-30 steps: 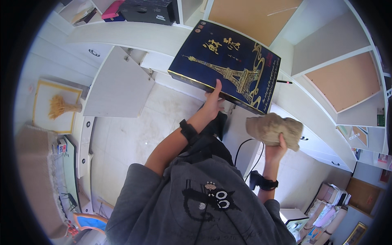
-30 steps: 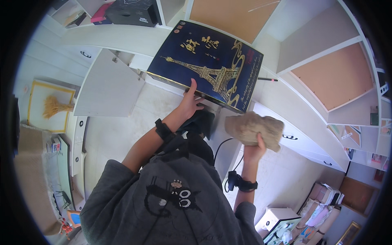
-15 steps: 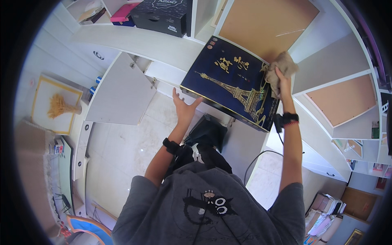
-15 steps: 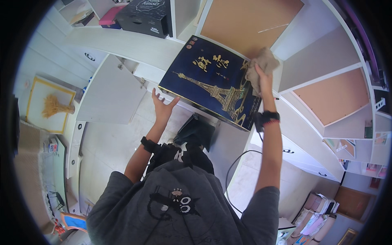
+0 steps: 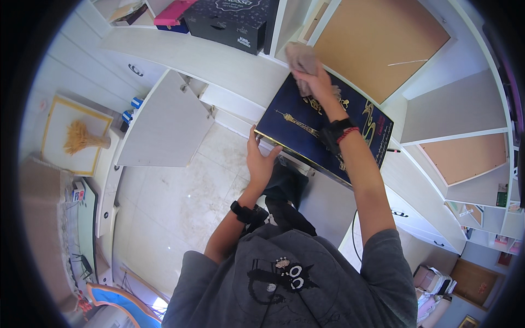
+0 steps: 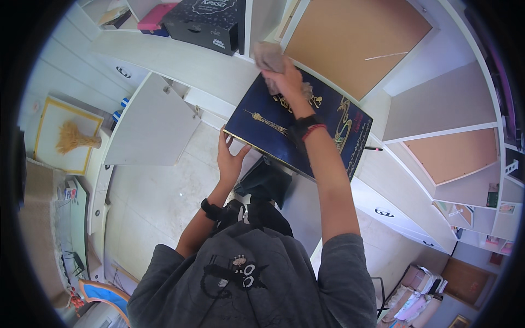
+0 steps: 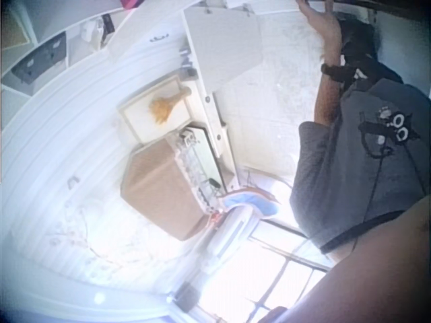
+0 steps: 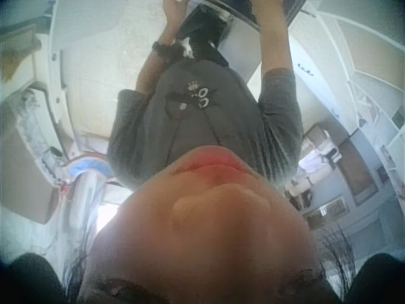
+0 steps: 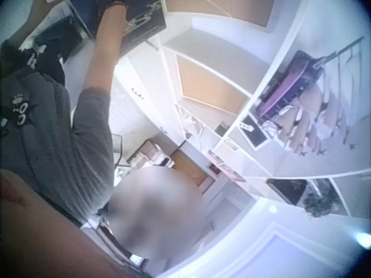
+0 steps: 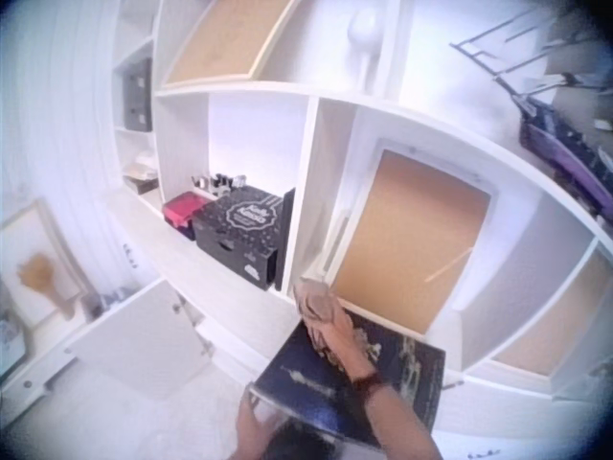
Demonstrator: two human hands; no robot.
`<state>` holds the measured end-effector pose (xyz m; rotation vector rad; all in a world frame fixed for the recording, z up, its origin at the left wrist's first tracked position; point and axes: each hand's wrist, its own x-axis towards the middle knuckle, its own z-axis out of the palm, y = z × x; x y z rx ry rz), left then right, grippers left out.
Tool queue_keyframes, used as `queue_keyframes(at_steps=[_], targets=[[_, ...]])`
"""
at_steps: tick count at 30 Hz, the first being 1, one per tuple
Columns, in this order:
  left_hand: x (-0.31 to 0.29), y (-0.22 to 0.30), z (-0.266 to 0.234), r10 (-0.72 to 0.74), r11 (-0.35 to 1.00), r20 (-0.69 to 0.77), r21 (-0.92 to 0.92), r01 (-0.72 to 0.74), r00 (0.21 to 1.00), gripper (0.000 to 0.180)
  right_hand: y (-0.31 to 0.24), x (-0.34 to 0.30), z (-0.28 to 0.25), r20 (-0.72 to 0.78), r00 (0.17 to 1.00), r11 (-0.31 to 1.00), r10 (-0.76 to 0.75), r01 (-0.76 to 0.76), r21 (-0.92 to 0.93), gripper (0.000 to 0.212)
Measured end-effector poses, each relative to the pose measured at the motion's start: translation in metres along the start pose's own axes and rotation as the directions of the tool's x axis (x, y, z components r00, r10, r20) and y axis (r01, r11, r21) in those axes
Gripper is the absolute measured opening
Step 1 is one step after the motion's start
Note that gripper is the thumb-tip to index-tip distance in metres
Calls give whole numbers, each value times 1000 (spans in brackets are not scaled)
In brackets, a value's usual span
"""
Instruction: The person wipes the inside of a shelf with a cloth, then wipes the surfaces of a box, a bag, and some papers before placing them back onto the shelves.
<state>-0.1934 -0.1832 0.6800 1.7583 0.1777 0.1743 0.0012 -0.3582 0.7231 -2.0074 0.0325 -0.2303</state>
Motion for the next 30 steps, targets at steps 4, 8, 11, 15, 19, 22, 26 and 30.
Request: queue_keyframes(at_steps=[4, 8, 11, 15, 19, 22, 26, 30], targets=[[-2, -7, 9, 90, 996, -61, -9, -91, 994, 80, -25, -22, 44, 195, 977, 990, -84, 60, 129, 70], [-4, -9, 1, -78, 990, -14, 113, 79, 997, 72, -87, -94, 70, 506, 862, 870, -14, -238, 431, 68], [-1, -51, -6, 75, 972, 135, 213, -103, 988, 63, -108, -139, 58, 683, 729, 585, 37, -570, 576, 59], [-2, -31, -5, -25, 996, 117, -87, 35, 993, 74, -100, -183, -9, 671, 660, 192, 337, -746, 638, 50], [-11, -24, -32, -45, 988, 104, 153, 29, 994, 82, -51, -244, -71, 454, 820, 313, 349, -559, 768, 63], [-23, -78, -73, -161, 927, 221, 368, 71, 962, 75, -36, -290, -100, 498, 784, 309, 372, -610, 729, 73], [-35, -126, -111, -436, 760, 403, 643, 90, 804, 65, 8, -352, -113, 510, 663, 256, 548, -713, 653, 64], [-49, -164, -129, -514, 700, 383, 705, 116, 768, 59, 30, -372, -87, 435, 517, 245, 737, -805, 541, 58]])
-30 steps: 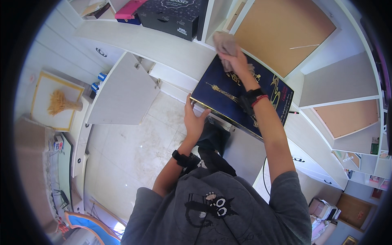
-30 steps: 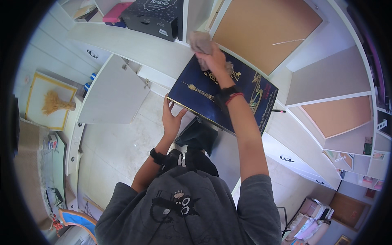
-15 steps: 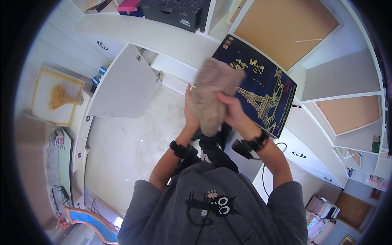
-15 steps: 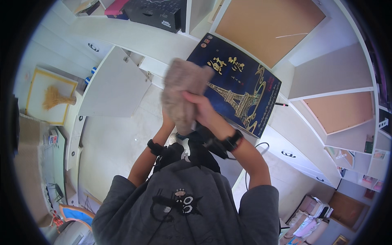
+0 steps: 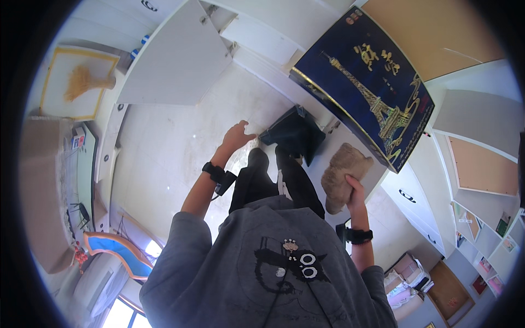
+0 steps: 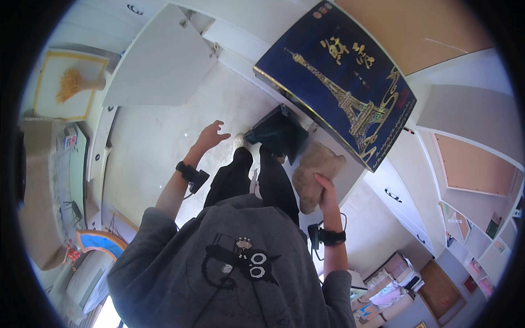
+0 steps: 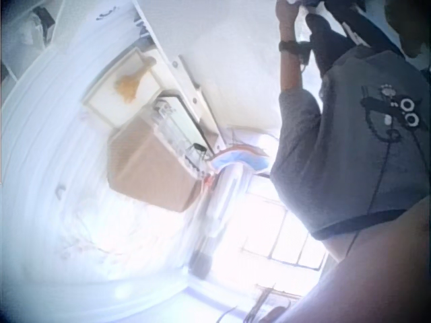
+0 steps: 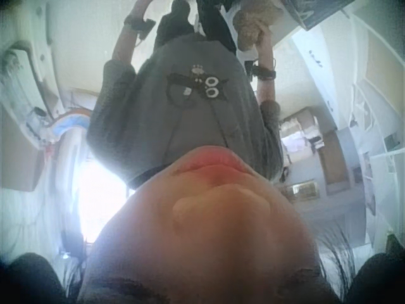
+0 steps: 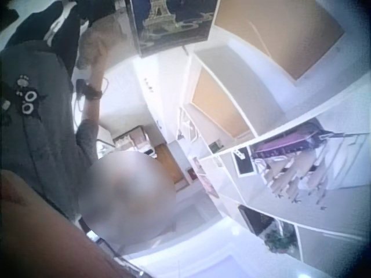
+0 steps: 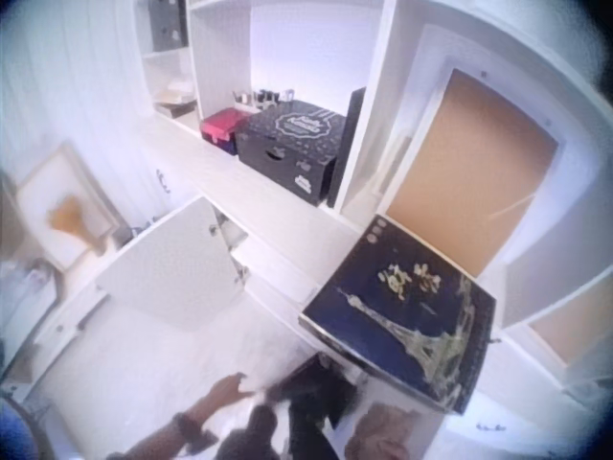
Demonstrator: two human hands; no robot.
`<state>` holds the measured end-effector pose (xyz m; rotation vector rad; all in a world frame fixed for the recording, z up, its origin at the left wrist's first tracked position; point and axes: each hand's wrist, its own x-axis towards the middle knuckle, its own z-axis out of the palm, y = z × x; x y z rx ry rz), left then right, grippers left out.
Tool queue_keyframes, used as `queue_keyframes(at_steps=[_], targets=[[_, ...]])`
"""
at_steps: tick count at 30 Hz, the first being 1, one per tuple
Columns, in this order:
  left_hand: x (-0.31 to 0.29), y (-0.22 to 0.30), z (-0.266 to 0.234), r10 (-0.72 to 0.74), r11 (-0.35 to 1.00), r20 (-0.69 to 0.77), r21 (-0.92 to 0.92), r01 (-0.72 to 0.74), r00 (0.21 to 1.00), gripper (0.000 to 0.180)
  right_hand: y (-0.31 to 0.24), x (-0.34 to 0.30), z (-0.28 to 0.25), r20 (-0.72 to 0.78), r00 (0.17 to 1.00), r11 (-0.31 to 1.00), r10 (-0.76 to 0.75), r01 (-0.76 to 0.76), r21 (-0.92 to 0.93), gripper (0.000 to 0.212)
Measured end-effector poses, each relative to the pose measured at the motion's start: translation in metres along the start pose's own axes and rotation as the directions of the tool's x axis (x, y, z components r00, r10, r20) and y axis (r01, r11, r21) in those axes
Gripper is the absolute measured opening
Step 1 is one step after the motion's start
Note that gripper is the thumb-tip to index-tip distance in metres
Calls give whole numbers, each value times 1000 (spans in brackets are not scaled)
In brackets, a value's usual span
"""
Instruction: The person wipes the inside of a shelf with a cloth, then wipes the surfaces of a box, a bag, and some papers before placing them back onto the shelves.
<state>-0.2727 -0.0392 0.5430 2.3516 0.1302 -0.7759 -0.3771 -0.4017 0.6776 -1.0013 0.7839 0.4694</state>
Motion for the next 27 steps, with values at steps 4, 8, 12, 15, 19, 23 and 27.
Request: queue_keyframes(at_steps=[4, 8, 12, 15, 19, 23, 27], targets=[[5, -23, 29, -52, 997, 35, -57, 54, 998, 54, 29, 36, 11, -69, 978, 980, 197, -195, 31, 53], [7, -32, 54, -28, 999, 78, -35, 30, 997, 47, 65, 77, -1, -60, 971, 966, 230, -235, -104, 50], [17, -57, 79, -88, 989, 174, -106, 108, 981, 46, 90, 124, -21, -143, 941, 845, 306, -338, -415, 47], [26, -94, 107, -132, 982, 163, -110, 151, 978, 45, 99, 159, -15, -225, 906, 655, 358, -416, -630, 45], [36, -158, 153, -301, 930, 162, -168, 327, 940, 40, 117, 200, -11, -199, 838, 353, 507, -413, -840, 46], [43, -199, 169, -402, 893, 127, -165, 419, 907, 36, 133, 244, 13, -58, 793, 167, 607, -199, -966, 56], [41, -225, 189, -421, 845, 151, -293, 447, 894, 35, 192, 291, -34, -53, 803, -33, 593, -42, -999, 61]])
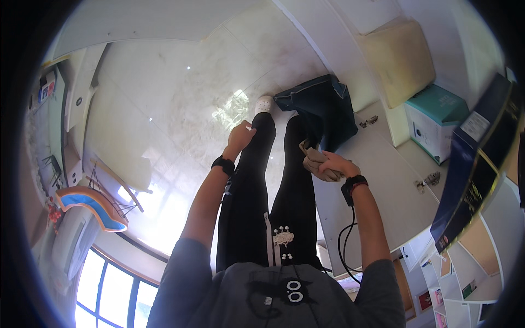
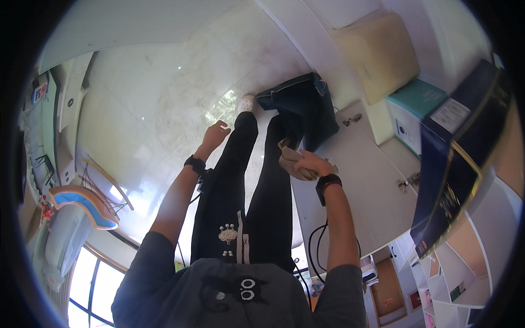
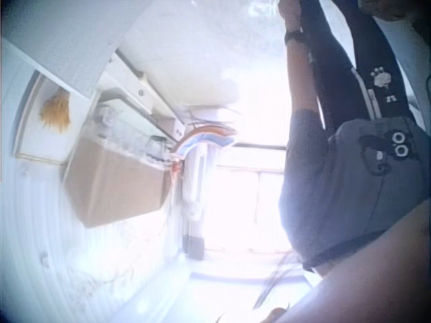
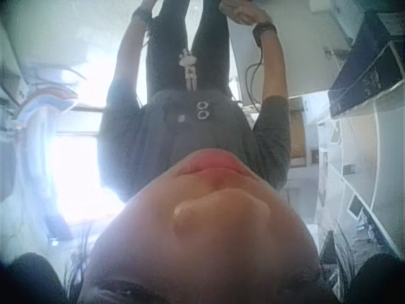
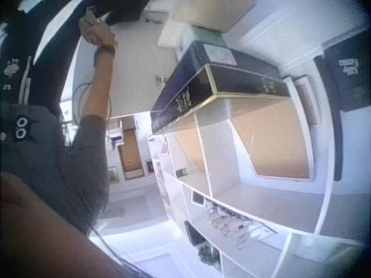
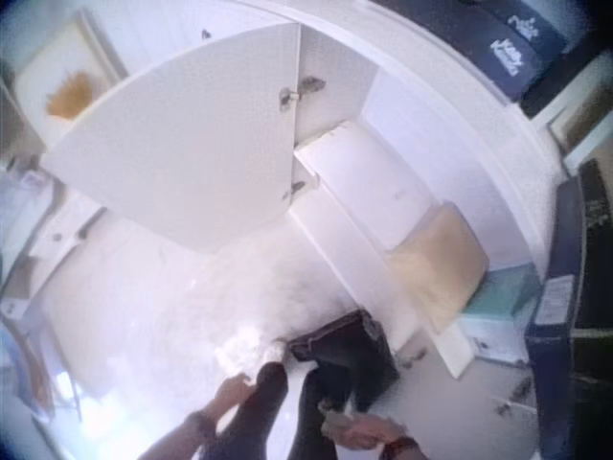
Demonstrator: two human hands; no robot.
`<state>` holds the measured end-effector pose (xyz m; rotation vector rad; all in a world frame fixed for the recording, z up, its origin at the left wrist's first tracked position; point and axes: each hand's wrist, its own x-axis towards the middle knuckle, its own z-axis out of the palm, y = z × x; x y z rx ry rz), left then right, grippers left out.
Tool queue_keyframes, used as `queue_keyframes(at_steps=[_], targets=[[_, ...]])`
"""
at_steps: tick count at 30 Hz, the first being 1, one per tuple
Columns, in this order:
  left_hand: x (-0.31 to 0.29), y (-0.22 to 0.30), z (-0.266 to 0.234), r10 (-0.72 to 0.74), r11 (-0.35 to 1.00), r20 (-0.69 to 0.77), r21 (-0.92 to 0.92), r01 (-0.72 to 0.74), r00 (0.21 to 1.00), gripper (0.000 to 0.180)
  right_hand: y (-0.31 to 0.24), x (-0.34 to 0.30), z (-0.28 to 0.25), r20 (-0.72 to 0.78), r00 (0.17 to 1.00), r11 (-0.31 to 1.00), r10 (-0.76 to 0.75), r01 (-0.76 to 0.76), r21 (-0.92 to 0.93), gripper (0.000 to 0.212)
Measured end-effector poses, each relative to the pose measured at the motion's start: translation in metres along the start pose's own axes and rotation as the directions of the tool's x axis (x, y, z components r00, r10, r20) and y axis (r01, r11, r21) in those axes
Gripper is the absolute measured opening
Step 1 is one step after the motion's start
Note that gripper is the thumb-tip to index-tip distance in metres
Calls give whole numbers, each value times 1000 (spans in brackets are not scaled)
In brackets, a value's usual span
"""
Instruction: The person wipes the inside of a shelf with a cloth, then wipes the surfaces of a box, a bag, and some papers before placing them back onto the shelves.
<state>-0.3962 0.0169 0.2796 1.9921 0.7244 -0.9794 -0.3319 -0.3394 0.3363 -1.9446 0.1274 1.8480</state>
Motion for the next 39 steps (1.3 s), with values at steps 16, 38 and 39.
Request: queue_keyframes(at_steps=[16, 38, 39], targets=[[-13, -45, 19, -130, 986, 108, 116, 118, 986, 32, -59, 12, 4, 147, 863, 616, 483, -454, 643, 55], [-59, 65, 130, 329, 936, 181, -197, -293, 927, 114, -39, -98, -7, 13, 991, 375, -132, 38, 926, 70], [-61, 65, 142, 338, 882, 72, -373, -289, 938, 113, -44, -100, -4, 21, 989, 370, -146, 35, 928, 71]])
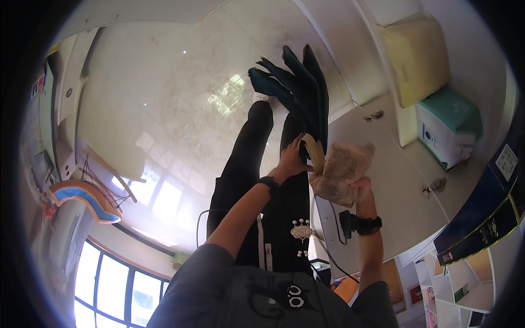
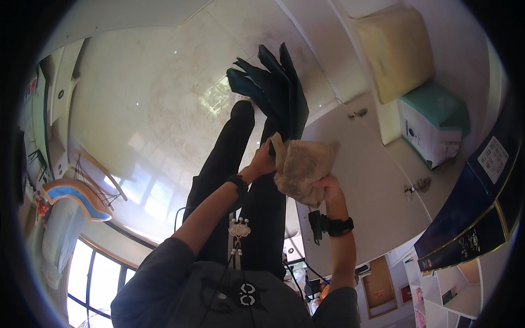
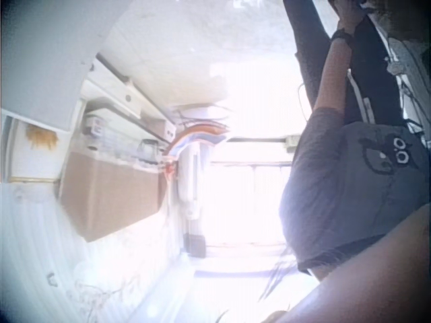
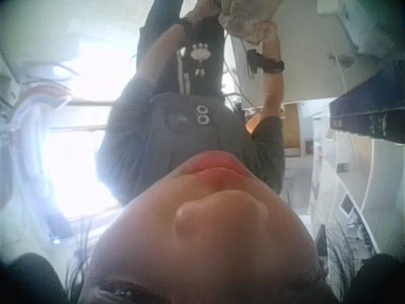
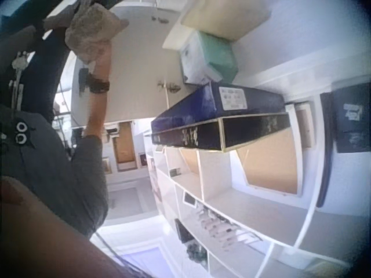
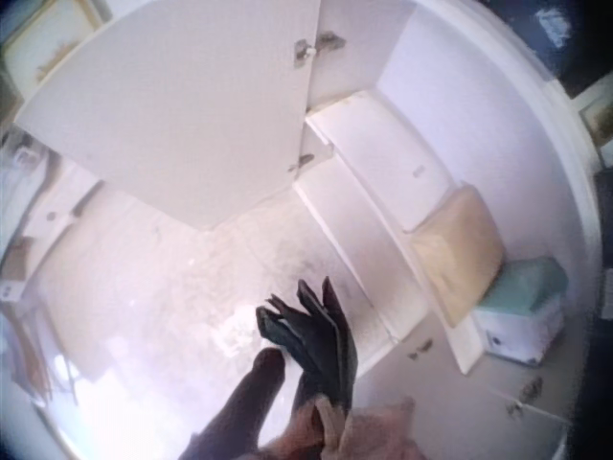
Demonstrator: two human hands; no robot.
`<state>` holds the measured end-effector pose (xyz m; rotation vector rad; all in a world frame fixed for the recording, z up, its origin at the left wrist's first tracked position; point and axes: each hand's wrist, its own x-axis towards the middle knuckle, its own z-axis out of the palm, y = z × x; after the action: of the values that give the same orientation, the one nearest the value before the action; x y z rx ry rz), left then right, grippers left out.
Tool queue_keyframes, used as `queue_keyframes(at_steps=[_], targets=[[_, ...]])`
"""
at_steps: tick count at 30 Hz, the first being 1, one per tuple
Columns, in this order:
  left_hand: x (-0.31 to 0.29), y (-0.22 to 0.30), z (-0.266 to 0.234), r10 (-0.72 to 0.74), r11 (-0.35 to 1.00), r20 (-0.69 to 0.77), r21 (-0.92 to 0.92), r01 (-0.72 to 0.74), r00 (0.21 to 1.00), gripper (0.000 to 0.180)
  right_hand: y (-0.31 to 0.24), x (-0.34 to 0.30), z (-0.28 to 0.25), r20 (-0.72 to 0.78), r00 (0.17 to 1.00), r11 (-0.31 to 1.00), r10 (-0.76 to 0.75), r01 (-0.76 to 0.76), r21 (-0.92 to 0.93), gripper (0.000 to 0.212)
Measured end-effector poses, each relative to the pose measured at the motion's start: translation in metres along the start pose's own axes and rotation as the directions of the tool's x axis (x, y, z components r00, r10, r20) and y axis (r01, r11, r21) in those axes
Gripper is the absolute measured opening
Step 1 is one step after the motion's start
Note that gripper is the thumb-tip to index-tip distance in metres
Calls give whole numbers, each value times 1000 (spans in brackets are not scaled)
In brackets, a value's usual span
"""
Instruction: The person wipes the inside of a shelf with a cloth, then wipes the surfaces of a box, a bag, and some papers before placing them back onto the shelves.
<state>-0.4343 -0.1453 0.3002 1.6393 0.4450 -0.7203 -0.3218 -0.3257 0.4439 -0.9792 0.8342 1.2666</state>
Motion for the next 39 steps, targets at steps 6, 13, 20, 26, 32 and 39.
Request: queue_keyframes(at_steps=[6, 13, 20, 26, 32, 39], targets=[[-9, 10, 13, -115, 842, -176, -539, 2, 978, 83, -4, -9, 46, 137, 990, 999, -17, 12, 39, 77], [5, 64, -109, -31, 978, -622, -182, -106, 782, 37, -40, -56, 140, 414, 894, 977, -170, 207, -46, 86], [-46, 98, -287, 40, 988, -712, 132, 77, 701, 30, -43, -120, 157, 402, 865, 859, -299, 427, -280, 84], [-96, 139, -360, 167, 977, -737, 215, -7, 655, 29, -50, -194, 169, 218, 779, 760, -589, 625, -180, 71], [-103, 137, -345, 27, 981, -876, -69, -180, 482, 35, -52, -247, 145, 18, 695, 693, -719, 715, 92, 57], [-97, 158, -396, -316, 394, -709, -703, -592, 631, 21, -53, -319, 111, -145, 387, 321, -910, 883, 344, 51]])
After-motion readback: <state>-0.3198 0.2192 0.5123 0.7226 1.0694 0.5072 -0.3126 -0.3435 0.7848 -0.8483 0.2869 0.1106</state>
